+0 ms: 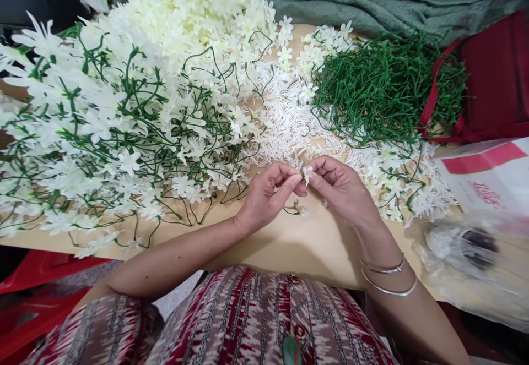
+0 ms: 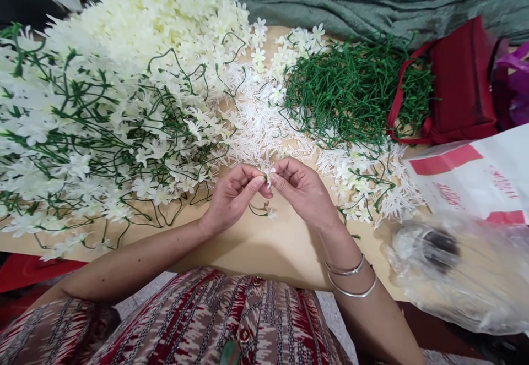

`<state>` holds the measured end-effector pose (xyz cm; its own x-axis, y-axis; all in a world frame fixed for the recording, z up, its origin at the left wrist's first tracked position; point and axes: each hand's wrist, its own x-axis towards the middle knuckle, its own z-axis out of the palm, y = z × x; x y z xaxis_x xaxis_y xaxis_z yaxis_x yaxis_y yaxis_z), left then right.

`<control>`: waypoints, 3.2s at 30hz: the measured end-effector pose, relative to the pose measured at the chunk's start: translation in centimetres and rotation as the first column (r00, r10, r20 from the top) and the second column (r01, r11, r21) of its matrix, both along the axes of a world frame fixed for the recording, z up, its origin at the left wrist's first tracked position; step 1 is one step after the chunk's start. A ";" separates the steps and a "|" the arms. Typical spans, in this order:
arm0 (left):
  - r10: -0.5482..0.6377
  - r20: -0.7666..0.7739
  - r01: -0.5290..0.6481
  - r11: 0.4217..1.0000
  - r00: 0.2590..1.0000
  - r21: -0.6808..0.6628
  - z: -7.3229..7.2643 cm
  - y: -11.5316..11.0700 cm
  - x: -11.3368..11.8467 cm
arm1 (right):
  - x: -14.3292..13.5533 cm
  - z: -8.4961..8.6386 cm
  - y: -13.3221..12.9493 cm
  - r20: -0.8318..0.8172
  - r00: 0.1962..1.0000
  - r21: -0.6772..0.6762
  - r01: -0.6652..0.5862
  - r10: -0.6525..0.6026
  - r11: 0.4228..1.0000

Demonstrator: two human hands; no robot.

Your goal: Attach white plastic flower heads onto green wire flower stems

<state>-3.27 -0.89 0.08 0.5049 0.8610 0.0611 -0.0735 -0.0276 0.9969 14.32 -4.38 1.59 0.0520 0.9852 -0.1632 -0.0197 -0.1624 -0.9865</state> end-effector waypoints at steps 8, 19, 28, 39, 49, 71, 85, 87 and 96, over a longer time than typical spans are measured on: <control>-0.015 0.027 0.016 0.999 1.000 -0.031 0.1 0.0 0.1 | 1.1 -0.5 -0.2 0.009 1.000 -0.001 0.008 -0.008 1.000; -0.063 -0.033 0.063 0.998 0.997 0.010 0.4 0.1 -0.2 | 1.1 -0.2 -0.1 -0.083 0.996 0.043 -0.034 0.037 0.999; -0.040 -0.120 0.051 0.995 0.992 0.091 0.4 0.1 -0.5 | 1.2 -0.3 0.0 -0.087 0.996 0.012 -0.034 0.035 0.999; -0.030 -0.032 0.031 0.998 0.999 0.051 0.4 -0.2 -0.1 | 1.6 1.1 0.2 -0.046 0.999 0.026 -0.022 0.023 0.999; 0.470 0.156 -0.479 0.719 0.869 0.504 7.0 1.1 -3.2 | 5.0 3.6 -2.5 0.569 0.821 0.138 -0.046 -0.041 0.989; 0.321 -0.331 0.026 0.682 0.887 0.731 2.6 -5.0 -3.1 | 3.0 4.5 -2.8 0.612 0.749 -0.055 -0.280 0.254 0.959; 0.211 -0.289 -0.105 0.934 0.934 0.342 0.9 -6.6 -6.6 | -1.1 3.7 -1.2 0.764 0.631 0.047 -0.265 0.136 0.963; 0.115 -0.276 -0.024 0.949 0.954 0.314 0.8 -6.5 -6.5 | -1.4 3.3 -0.6 0.827 0.552 0.063 -0.277 0.105 0.959; -0.094 -0.424 0.247 0.914 0.901 0.323 2.2 -3.8 -5.8 | 0.2 2.1 0.0 0.926 0.372 0.016 -0.209 0.065 0.978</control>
<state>-9.11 -4.68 2.29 0.6892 0.7152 0.1161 0.2826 -0.4128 0.8658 14.51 -4.41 3.69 -0.0392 0.9992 0.0020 0.9189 0.0368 -0.3927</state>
